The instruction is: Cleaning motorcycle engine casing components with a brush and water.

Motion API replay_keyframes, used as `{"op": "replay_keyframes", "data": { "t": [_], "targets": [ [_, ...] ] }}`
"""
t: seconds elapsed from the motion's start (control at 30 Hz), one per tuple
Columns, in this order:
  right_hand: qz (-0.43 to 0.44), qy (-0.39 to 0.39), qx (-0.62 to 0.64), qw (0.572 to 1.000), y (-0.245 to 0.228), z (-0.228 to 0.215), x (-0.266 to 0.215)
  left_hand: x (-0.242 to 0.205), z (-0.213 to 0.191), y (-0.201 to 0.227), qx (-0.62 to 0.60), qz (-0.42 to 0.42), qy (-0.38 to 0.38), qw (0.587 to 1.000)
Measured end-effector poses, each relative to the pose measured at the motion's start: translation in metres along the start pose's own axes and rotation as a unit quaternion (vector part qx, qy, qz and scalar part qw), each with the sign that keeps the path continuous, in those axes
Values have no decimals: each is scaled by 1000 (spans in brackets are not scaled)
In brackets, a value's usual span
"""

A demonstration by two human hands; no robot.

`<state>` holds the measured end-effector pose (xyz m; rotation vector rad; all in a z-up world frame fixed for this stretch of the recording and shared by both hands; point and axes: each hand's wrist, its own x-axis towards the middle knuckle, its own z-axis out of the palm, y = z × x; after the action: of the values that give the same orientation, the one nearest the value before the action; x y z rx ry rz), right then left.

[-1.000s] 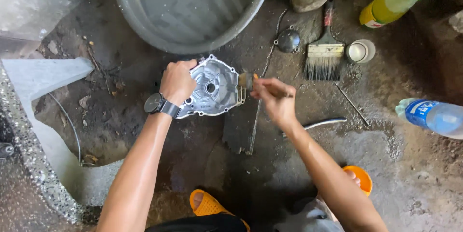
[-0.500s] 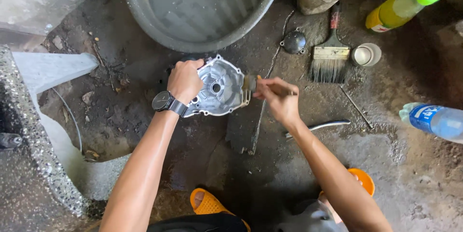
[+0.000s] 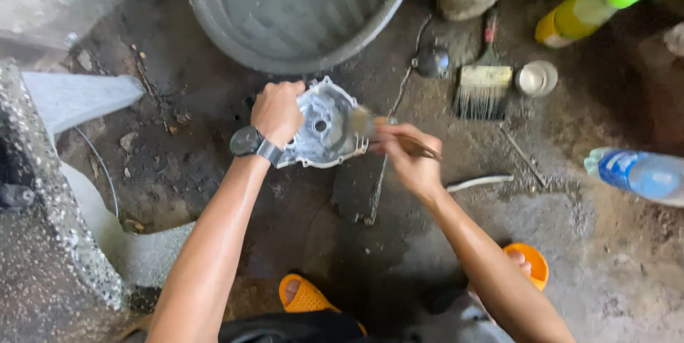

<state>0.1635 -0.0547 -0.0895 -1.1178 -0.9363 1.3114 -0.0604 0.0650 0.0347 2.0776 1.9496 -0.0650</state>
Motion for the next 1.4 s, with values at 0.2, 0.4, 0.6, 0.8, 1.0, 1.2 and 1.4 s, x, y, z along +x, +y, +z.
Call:
{"op": "replay_keyframes", "data": {
  "t": [0.2, 0.4, 0.6, 0.8, 1.0, 1.2, 1.4],
  "targets": [
    [51, -114, -229, 965, -27, 5, 10, -5, 7, 5, -13, -11, 5, 1000],
    [-157, -75, -303, 937, -12, 29, 41, -1, 15, 27, 30, 49, 43, 997],
    [-89, -87, -120, 985, -10, 42, 52, -1, 19, 18, 14, 54, 46, 997],
    [14, -131, -109, 985, -15, 37, 52, 0, 15, 18, 4, 37, 38, 999],
    [-217, -227, -295, 902, -33, 27, 45, 12, 21, 15, -2, 40, 44, 998],
    [-335, -298, -482, 753, -39, 5, 61, 14, 23, 20, 5, 54, 51, 997],
    [-418, -245, -494, 721, -54, 4, 70, 14, 29, 19, 13, 65, 69, 995]
  ]
}}
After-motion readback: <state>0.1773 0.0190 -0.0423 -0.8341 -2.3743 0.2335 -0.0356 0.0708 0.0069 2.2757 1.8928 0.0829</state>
